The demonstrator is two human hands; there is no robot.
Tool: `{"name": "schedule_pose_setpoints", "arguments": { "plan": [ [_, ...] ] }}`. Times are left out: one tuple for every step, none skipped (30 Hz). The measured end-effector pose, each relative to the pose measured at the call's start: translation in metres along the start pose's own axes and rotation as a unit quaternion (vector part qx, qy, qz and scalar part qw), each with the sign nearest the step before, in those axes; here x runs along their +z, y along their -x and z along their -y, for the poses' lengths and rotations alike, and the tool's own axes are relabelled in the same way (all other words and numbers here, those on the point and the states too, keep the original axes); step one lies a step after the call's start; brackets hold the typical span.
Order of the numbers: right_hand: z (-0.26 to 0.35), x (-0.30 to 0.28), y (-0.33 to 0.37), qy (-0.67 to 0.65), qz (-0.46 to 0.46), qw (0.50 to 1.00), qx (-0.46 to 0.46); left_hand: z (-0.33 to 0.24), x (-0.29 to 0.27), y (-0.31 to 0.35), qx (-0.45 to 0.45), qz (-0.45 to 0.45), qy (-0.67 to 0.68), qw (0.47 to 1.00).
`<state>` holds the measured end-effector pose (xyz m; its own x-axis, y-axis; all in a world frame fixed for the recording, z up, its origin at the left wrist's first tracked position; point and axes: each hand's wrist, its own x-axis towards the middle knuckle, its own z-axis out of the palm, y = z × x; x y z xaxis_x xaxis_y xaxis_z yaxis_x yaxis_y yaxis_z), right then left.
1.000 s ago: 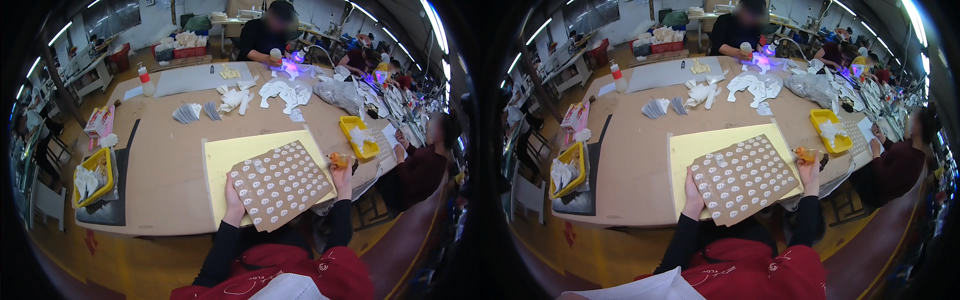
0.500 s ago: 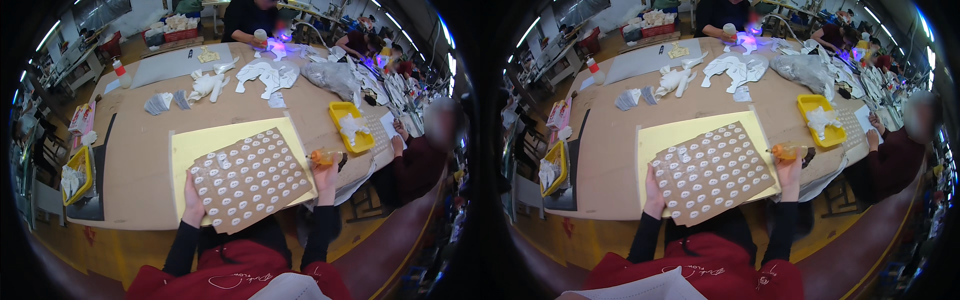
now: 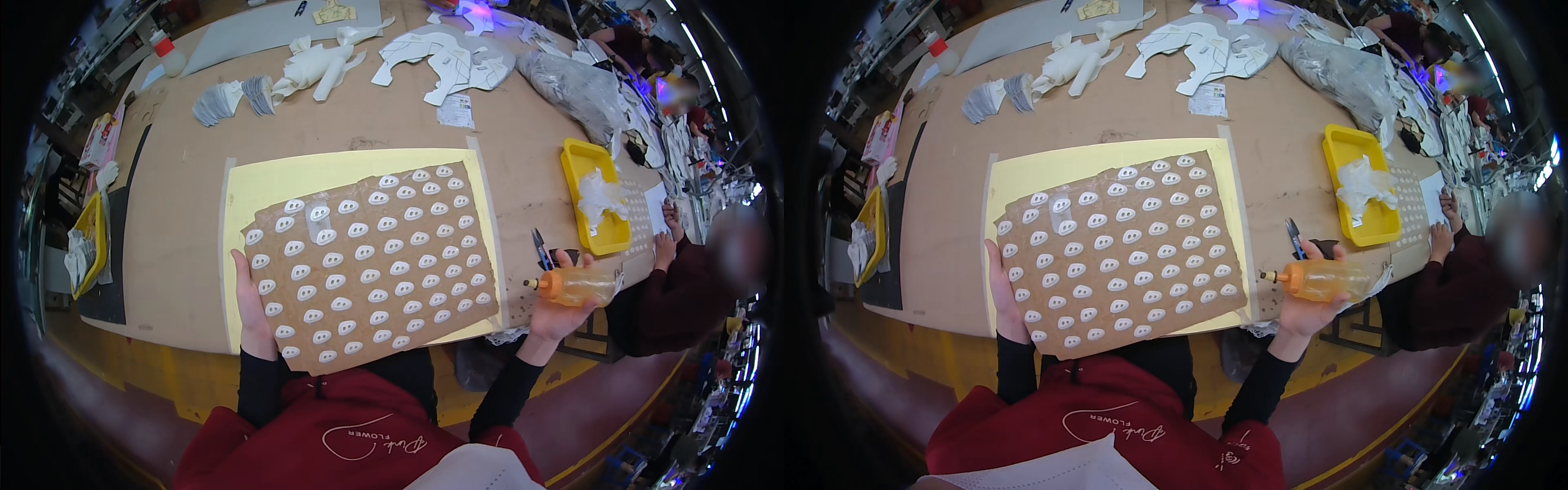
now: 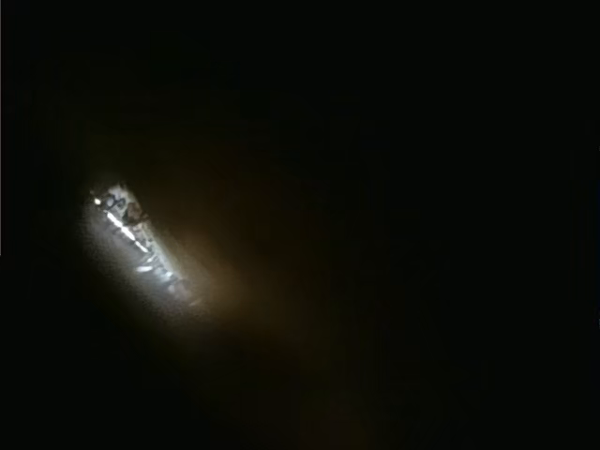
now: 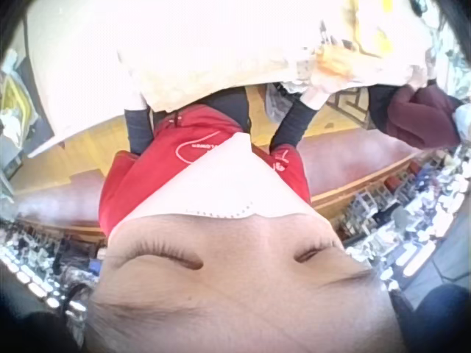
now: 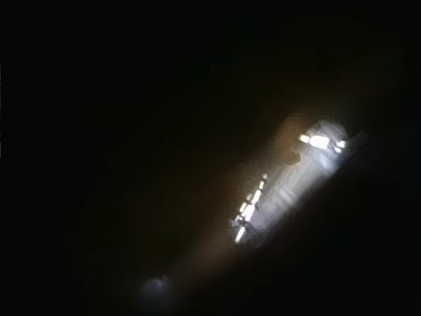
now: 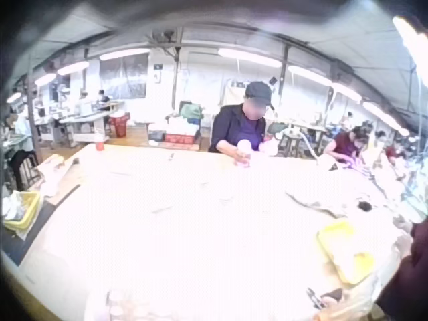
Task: The person holds a cardboard sheet with many white circular stickers and uses a squeeze bottle to apply a yellowish liquid onto each sticker in sequence. The person works methodically across the sheet, moving the bottle from one sticker to the next while keeping the sheet steady with the other hand.
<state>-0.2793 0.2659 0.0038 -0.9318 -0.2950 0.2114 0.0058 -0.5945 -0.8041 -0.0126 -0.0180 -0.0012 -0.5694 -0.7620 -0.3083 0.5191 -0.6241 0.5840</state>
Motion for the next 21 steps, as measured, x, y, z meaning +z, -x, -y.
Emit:
{"name": "schedule_pose_setpoints", "arguments": {
  "plan": [
    [0.004,0.002,-0.001,0.018,0.005,1.000,-0.008,0.000,-0.001,0.000,-0.003,-0.002,-0.001,1.000],
    [0.004,0.002,-0.001,0.036,0.009,0.999,-0.015,0.000,-0.001,0.001,-0.005,-0.004,-0.003,1.000],
    [0.003,0.000,-0.002,0.055,0.015,0.998,-0.023,0.000,0.001,0.000,-0.016,0.004,0.015,1.000],
    [0.002,-0.003,-0.003,0.074,0.021,0.997,-0.030,0.001,0.002,0.001,-0.027,0.012,0.034,0.999],
    [-0.001,-0.004,-0.002,0.092,0.028,0.995,-0.036,0.000,0.002,0.002,-0.038,0.019,0.053,0.998],
    [0.000,0.004,-0.005,0.120,0.042,0.991,-0.045,0.002,-0.001,0.000,-0.046,0.027,0.065,0.996],
    [0.002,0.012,-0.008,0.148,0.056,0.986,-0.053,0.003,-0.005,0.000,-0.054,0.035,0.077,0.995],
    [0.003,0.022,-0.011,0.176,0.070,0.980,-0.060,0.004,-0.008,-0.002,-0.062,0.042,0.089,0.993],
    [0.005,0.032,-0.016,0.178,0.073,0.980,-0.060,0.004,-0.009,-0.002,-0.059,0.039,0.086,0.994],
    [0.006,0.044,-0.023,0.180,0.076,0.979,-0.060,0.004,-0.009,-0.002,-0.057,0.035,0.084,0.994],
    [0.004,0.054,-0.030,0.183,0.079,0.978,-0.059,0.004,-0.011,-0.002,-0.056,0.031,0.083,0.995],
    [0.001,0.061,-0.037,0.178,0.078,0.980,-0.044,0.005,-0.012,-0.003,-0.056,0.020,0.085,0.995],
    [-0.003,0.069,-0.045,0.172,0.077,0.982,-0.028,0.006,-0.013,-0.003,-0.056,0.009,0.088,0.995],
    [-0.009,0.078,-0.052,0.175,0.094,0.980,-0.016,0.005,-0.014,-0.002,-0.052,-0.004,0.089,0.995],
    [-0.015,0.087,-0.058,0.178,0.111,0.978,-0.004,0.003,-0.015,-0.001,-0.053,-0.011,0.087,0.995],
    [-0.020,0.098,-0.065,0.197,0.144,0.970,0.000,0.004,-0.015,-0.001,-0.057,-0.015,0.089,0.994],
    [-0.024,0.106,-0.069,0.216,0.177,0.960,0.004,0.005,-0.016,-0.002,-0.061,-0.019,0.092,0.994],
    [-0.029,0.111,-0.072,0.224,0.186,0.957,0.006,0.004,-0.015,-0.002,-0.063,-0.006,0.089,0.994],
    [-0.035,0.114,-0.075,0.232,0.196,0.953,0.007,0.004,-0.014,-0.002,-0.064,0.008,0.087,0.994],
    [-0.038,0.115,-0.078,0.240,0.205,0.949,0.008,0.004,-0.012,-0.003,-0.066,0.022,0.085,0.994],
    [-0.044,0.117,-0.077,0.219,0.202,0.954,0.018,0.003,-0.015,-0.002,-0.066,0.023,0.089,0.994]
  ]
}}
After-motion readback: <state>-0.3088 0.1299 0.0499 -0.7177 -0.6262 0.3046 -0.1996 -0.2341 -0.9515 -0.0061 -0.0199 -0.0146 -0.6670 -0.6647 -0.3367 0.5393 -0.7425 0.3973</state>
